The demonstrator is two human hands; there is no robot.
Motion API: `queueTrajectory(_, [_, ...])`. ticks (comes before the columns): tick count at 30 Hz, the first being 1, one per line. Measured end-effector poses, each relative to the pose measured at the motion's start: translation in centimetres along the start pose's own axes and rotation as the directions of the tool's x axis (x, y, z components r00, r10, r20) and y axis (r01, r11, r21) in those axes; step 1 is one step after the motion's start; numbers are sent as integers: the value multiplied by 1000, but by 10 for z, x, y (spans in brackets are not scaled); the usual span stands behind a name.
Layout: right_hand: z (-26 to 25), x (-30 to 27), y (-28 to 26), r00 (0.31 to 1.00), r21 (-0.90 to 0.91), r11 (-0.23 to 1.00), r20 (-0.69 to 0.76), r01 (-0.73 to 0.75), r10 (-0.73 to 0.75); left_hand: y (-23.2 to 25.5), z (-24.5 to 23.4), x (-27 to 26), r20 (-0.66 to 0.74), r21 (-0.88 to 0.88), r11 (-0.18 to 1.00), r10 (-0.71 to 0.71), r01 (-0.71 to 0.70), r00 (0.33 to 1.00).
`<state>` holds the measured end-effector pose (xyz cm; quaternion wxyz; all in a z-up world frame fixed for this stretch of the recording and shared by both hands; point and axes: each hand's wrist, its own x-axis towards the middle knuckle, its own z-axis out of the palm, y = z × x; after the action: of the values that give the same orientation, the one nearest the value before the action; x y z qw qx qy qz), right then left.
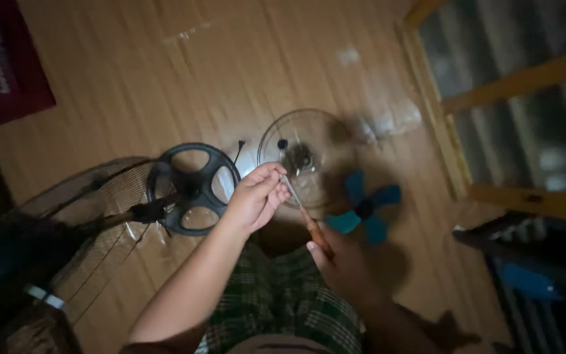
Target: The person disassembles a standing fan by removing the front grill and fan blades. They then use a screwdriver to tighten screws on the fan's motor housing and rear grill assembly.
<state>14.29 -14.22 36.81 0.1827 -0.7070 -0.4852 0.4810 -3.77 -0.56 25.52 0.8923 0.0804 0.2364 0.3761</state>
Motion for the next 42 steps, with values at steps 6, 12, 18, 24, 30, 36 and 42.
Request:
queueTrajectory(6, [-18,-51,-53,873,-38,896,-209,442,-440,24,68,-60,14,13,995,95,-95,995])
queueTrajectory(12, [-48,-96,-62,860,-143,856,-50,497,-508,2,112,-112,43,-40,965,260,-259,965])
queueTrajectory(18, [-61,-116,-33,809,139,829,181,542,-559,-30,128,-158,-96,168,878,468,-449,878])
queueTrajectory(24, [-39,-117,-29,726,493,834,664,-247,-177,-48,104,-207,-186,120,839,544,-531,818])
queueTrajectory(30, [47,-132,-45,695,340,940,666,41,-271,-45,40,-261,-321,-21,804,558,-594,766])
queueTrajectory(36, [156,-140,-63,763,296,955,623,-22,-176,-9,-26,-317,-427,2,807,534,-590,730])
queueTrajectory(42, [230,-134,-80,808,368,928,530,53,-256,40,-74,-336,-503,44,858,461,-511,731])
